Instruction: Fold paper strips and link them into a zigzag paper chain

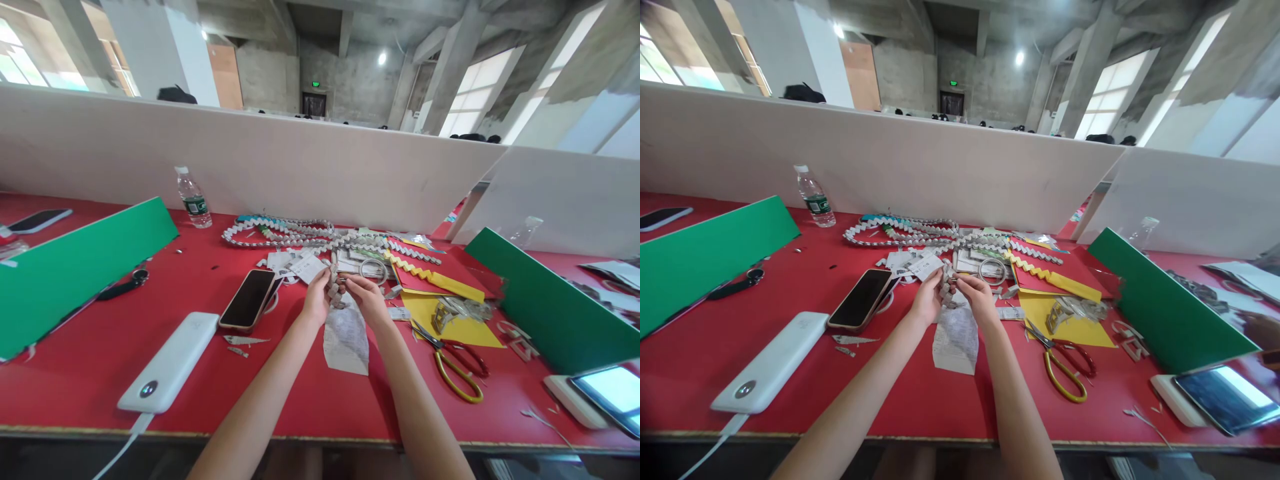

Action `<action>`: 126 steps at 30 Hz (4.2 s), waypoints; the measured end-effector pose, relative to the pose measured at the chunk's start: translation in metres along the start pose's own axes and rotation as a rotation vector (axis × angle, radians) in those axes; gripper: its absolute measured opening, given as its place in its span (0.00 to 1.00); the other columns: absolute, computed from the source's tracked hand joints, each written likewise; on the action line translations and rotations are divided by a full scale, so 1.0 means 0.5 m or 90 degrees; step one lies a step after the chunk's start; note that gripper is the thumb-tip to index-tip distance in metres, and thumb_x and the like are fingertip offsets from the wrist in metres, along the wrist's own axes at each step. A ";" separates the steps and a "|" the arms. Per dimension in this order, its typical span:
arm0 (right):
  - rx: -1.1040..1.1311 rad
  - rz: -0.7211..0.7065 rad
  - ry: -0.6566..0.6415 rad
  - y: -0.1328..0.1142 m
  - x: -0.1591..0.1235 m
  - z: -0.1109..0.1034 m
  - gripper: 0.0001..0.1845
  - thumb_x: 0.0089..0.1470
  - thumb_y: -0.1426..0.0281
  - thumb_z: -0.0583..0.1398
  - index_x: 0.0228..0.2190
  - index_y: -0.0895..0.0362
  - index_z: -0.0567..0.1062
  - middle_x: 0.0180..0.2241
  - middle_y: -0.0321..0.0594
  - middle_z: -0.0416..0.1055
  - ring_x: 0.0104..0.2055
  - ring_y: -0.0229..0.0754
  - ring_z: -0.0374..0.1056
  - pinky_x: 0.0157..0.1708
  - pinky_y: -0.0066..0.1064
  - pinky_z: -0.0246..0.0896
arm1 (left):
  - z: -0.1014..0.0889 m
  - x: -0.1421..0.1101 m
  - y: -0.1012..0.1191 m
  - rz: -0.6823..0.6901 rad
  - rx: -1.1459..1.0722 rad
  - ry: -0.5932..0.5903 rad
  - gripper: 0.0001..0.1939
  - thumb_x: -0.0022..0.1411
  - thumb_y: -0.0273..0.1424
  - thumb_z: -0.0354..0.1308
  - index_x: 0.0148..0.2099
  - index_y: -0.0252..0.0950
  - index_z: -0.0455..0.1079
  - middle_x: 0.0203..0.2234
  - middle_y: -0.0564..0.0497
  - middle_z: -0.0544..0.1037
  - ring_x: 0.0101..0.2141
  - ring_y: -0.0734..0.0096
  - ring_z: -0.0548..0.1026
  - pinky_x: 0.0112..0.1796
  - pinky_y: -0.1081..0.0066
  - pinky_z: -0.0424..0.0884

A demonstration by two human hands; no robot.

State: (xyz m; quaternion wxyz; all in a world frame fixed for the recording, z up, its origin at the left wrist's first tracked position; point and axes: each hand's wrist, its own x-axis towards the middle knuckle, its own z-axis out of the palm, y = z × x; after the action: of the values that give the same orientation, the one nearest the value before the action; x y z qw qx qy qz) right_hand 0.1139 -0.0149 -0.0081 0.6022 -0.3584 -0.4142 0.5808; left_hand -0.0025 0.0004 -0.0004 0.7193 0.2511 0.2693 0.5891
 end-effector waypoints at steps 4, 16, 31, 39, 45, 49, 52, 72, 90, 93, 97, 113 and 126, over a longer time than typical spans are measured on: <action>-0.005 -0.005 -0.007 0.007 0.002 -0.002 0.13 0.39 0.68 0.66 0.32 0.55 0.78 0.32 0.37 0.76 0.31 0.37 0.70 0.41 0.32 0.62 | 0.001 0.001 0.000 0.010 0.003 0.010 0.06 0.52 0.30 0.59 0.33 0.33 0.67 0.20 0.55 0.72 0.19 0.78 0.70 0.23 0.76 0.68; -0.326 -0.164 0.144 0.008 0.007 -0.015 0.12 0.44 0.67 0.60 0.35 0.53 0.74 0.43 0.43 0.70 0.49 0.47 0.64 0.48 0.40 0.57 | -0.010 0.007 -0.007 -0.008 0.011 -0.012 0.06 0.54 0.31 0.57 0.35 0.34 0.68 0.17 0.56 0.70 0.18 0.78 0.68 0.22 0.76 0.66; -0.981 0.000 0.409 0.013 0.000 -0.106 0.17 0.44 0.79 0.53 0.37 0.61 0.75 0.49 0.55 0.63 0.53 0.59 0.53 0.47 0.47 0.47 | -0.009 0.007 0.000 -0.036 -0.018 0.003 0.04 0.57 0.29 0.55 0.35 0.33 0.67 0.18 0.55 0.70 0.18 0.79 0.69 0.21 0.77 0.66; -0.879 -0.123 0.414 -0.003 0.007 -0.112 0.21 0.37 0.82 0.51 0.31 0.57 0.76 0.38 0.48 0.68 0.41 0.50 0.61 0.41 0.39 0.53 | -0.006 0.005 0.004 -0.041 -0.016 0.026 0.04 0.56 0.29 0.56 0.34 0.33 0.66 0.16 0.57 0.69 0.17 0.79 0.68 0.20 0.78 0.66; -0.375 -0.224 0.329 -0.007 0.023 -0.107 0.11 0.40 0.69 0.60 0.31 0.56 0.75 0.33 0.41 0.70 0.34 0.43 0.64 0.35 0.32 0.58 | -0.005 0.005 0.004 -0.046 -0.009 0.031 0.04 0.56 0.29 0.55 0.33 0.33 0.67 0.18 0.54 0.71 0.18 0.78 0.70 0.21 0.78 0.68; -0.243 -0.203 0.245 -0.001 0.028 -0.083 0.13 0.37 0.65 0.65 0.30 0.54 0.74 0.30 0.36 0.71 0.29 0.38 0.63 0.31 0.30 0.58 | 0.004 -0.001 0.005 -0.076 0.010 0.038 0.06 0.57 0.29 0.55 0.37 0.33 0.68 0.23 0.50 0.76 0.22 0.73 0.74 0.22 0.75 0.70; -0.247 -0.186 0.186 0.007 0.027 -0.062 0.12 0.38 0.65 0.65 0.29 0.54 0.74 0.29 0.36 0.70 0.28 0.37 0.62 0.29 0.29 0.58 | 0.007 -0.003 0.003 -0.078 0.013 0.016 0.07 0.57 0.28 0.54 0.38 0.33 0.69 0.25 0.48 0.77 0.24 0.72 0.75 0.24 0.74 0.71; -0.370 -0.195 0.142 -0.003 0.015 -0.033 0.10 0.40 0.64 0.65 0.29 0.53 0.79 0.34 0.40 0.72 0.40 0.44 0.66 0.40 0.32 0.58 | 0.008 0.000 0.003 -0.033 0.033 0.051 0.04 0.54 0.24 0.54 0.31 0.31 0.70 0.24 0.48 0.77 0.26 0.70 0.76 0.32 0.70 0.74; -0.472 -0.304 0.152 0.026 0.018 -0.040 0.13 0.47 0.72 0.56 0.38 0.55 0.71 0.33 0.40 0.72 0.36 0.42 0.69 0.36 0.33 0.63 | 0.002 0.003 -0.005 -0.073 0.023 0.056 0.05 0.54 0.23 0.52 0.32 0.31 0.69 0.22 0.48 0.77 0.29 0.67 0.77 0.36 0.65 0.74; -0.513 -0.319 0.119 0.025 0.011 -0.031 0.14 0.51 0.72 0.54 0.41 0.55 0.71 0.35 0.41 0.74 0.39 0.43 0.69 0.40 0.34 0.63 | -0.003 0.007 -0.008 -0.065 0.011 0.051 0.05 0.54 0.24 0.53 0.32 0.31 0.70 0.23 0.48 0.77 0.30 0.66 0.77 0.38 0.64 0.73; -0.469 -0.285 0.045 0.027 0.002 -0.015 0.20 0.55 0.69 0.52 0.50 0.52 0.65 0.43 0.42 0.73 0.46 0.44 0.69 0.47 0.37 0.61 | -0.007 0.013 -0.007 -0.062 -0.021 0.057 0.05 0.54 0.25 0.53 0.32 0.31 0.70 0.24 0.47 0.77 0.32 0.65 0.77 0.38 0.65 0.73; -0.354 -0.262 0.090 0.039 0.016 -0.016 0.21 0.44 0.69 0.62 0.43 0.54 0.70 0.42 0.43 0.71 0.46 0.45 0.67 0.46 0.38 0.61 | -0.003 0.012 0.001 -0.050 -0.021 0.057 0.03 0.53 0.24 0.54 0.30 0.31 0.69 0.20 0.50 0.76 0.25 0.72 0.76 0.32 0.72 0.73; -0.313 -0.207 0.185 0.010 0.007 -0.012 0.13 0.47 0.62 0.59 0.34 0.56 0.72 0.18 0.30 0.61 0.22 0.36 0.60 0.25 0.28 0.56 | -0.005 0.010 0.010 -0.067 -0.054 0.060 0.05 0.55 0.24 0.51 0.30 0.31 0.69 0.20 0.48 0.76 0.30 0.65 0.78 0.38 0.65 0.73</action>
State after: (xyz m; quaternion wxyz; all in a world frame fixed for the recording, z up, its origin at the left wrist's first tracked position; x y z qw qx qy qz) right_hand 0.1174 -0.0107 -0.0149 0.6351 -0.5015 -0.5038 0.3023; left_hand -0.0071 0.0064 0.0005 0.7457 0.1777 0.2905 0.5726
